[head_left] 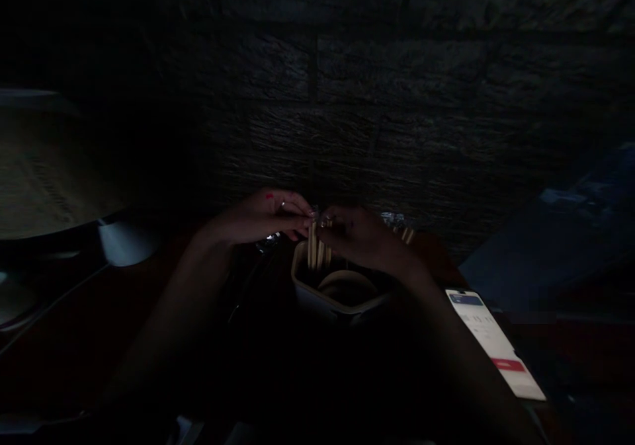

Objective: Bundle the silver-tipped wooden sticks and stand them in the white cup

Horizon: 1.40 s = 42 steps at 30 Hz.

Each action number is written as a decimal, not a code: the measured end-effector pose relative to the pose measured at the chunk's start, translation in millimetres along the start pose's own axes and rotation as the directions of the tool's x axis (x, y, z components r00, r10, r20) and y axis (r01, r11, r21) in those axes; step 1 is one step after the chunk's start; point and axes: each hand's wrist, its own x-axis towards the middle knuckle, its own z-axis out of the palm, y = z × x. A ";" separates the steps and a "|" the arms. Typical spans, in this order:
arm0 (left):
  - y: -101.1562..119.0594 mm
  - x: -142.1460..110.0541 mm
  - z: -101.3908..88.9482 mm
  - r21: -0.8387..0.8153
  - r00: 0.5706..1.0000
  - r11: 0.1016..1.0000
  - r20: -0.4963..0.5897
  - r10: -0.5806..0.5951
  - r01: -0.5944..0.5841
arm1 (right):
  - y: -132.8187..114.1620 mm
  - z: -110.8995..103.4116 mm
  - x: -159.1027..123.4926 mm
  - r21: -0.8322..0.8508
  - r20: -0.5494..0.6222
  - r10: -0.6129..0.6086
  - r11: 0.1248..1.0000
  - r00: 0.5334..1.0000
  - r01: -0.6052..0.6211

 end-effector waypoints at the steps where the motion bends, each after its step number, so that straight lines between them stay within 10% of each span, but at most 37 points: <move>1: -0.5 0.7 0.4 0.020 1.000 1.000 -0.020 0.013 -0.013 | 0.0 0.1 0.0 -0.001 0.009 -0.008 1.000 1.000 0.008; 42: -9.5 7.8 1.1 0.015 0.998 1.000 0.066 0.008 -0.009 | 5.5 0.1 2.4 0.135 -0.013 0.043 0.990 0.999 -0.041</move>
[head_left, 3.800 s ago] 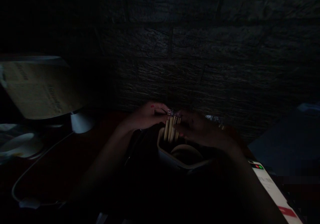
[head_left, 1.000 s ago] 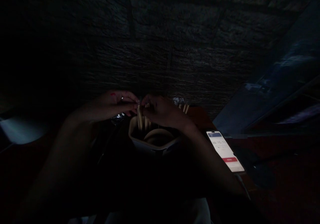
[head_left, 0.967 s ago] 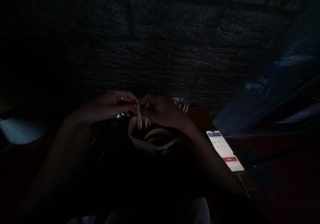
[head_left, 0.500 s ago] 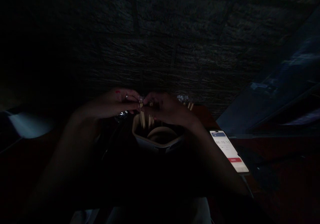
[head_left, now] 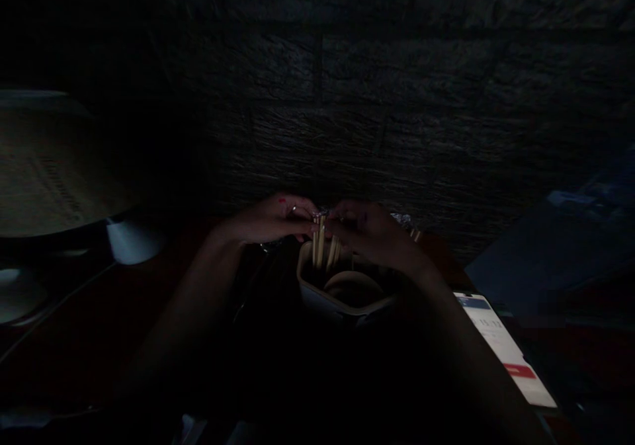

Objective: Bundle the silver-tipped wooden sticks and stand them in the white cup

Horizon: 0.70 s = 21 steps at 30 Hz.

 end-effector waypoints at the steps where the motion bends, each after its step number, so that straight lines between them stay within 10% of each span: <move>1: -0.3 -0.2 -0.4 -0.012 1.000 1.000 -0.003 0.000 0.000 | -0.3 0.0 0.0 -0.008 -0.006 -0.003 1.000 1.000 0.003; 21: -1.6 -1.0 -2.1 -0.033 1.000 0.999 -0.010 -0.005 0.005 | -0.9 0.3 -0.3 -0.158 0.020 -0.037 0.987 0.999 0.040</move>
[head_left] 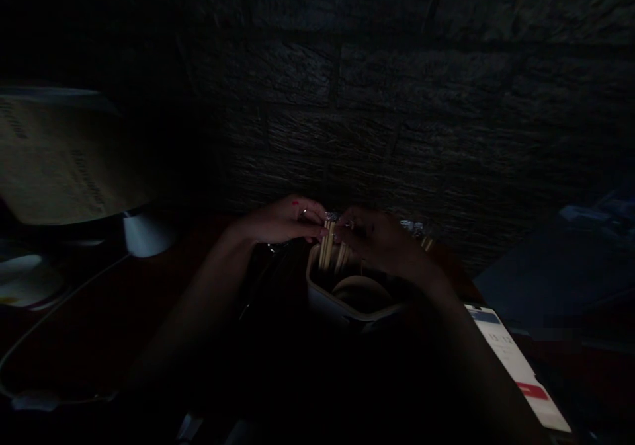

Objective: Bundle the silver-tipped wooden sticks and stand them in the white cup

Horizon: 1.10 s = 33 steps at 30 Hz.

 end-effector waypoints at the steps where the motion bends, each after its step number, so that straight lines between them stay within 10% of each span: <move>1: -0.7 0.1 -0.1 -0.004 1.000 1.000 -0.004 0.002 -0.002 | -0.5 0.1 0.3 0.000 0.000 -0.006 1.000 1.000 0.006; 33: -1.3 3.0 4.4 0.181 0.994 0.981 0.091 0.055 -0.071 | 1.2 -5.7 -4.6 0.026 0.057 0.085 0.996 0.995 -0.086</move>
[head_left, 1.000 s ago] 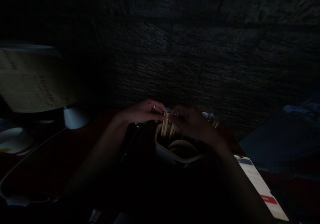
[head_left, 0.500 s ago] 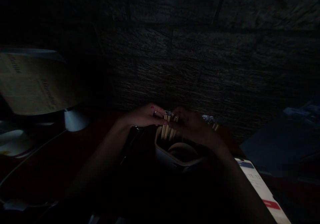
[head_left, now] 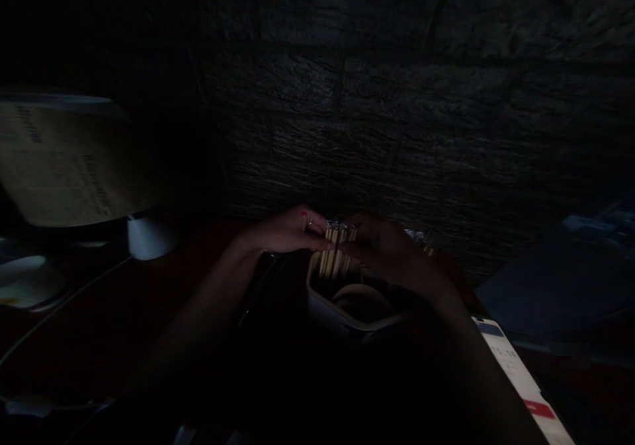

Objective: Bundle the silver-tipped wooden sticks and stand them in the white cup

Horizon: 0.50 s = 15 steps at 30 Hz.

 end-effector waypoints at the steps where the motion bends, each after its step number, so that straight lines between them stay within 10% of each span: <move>1: 0.9 -0.2 0.2 0.003 1.000 1.000 -0.007 -0.009 0.009 | -0.6 -1.1 -0.3 0.017 0.003 0.005 1.000 1.000 -0.005; 15: 0.2 0.3 3.3 -0.074 0.997 0.997 -0.069 -0.039 0.034 | -2.6 -0.6 -5.5 0.033 0.036 -0.020 0.999 0.999 0.019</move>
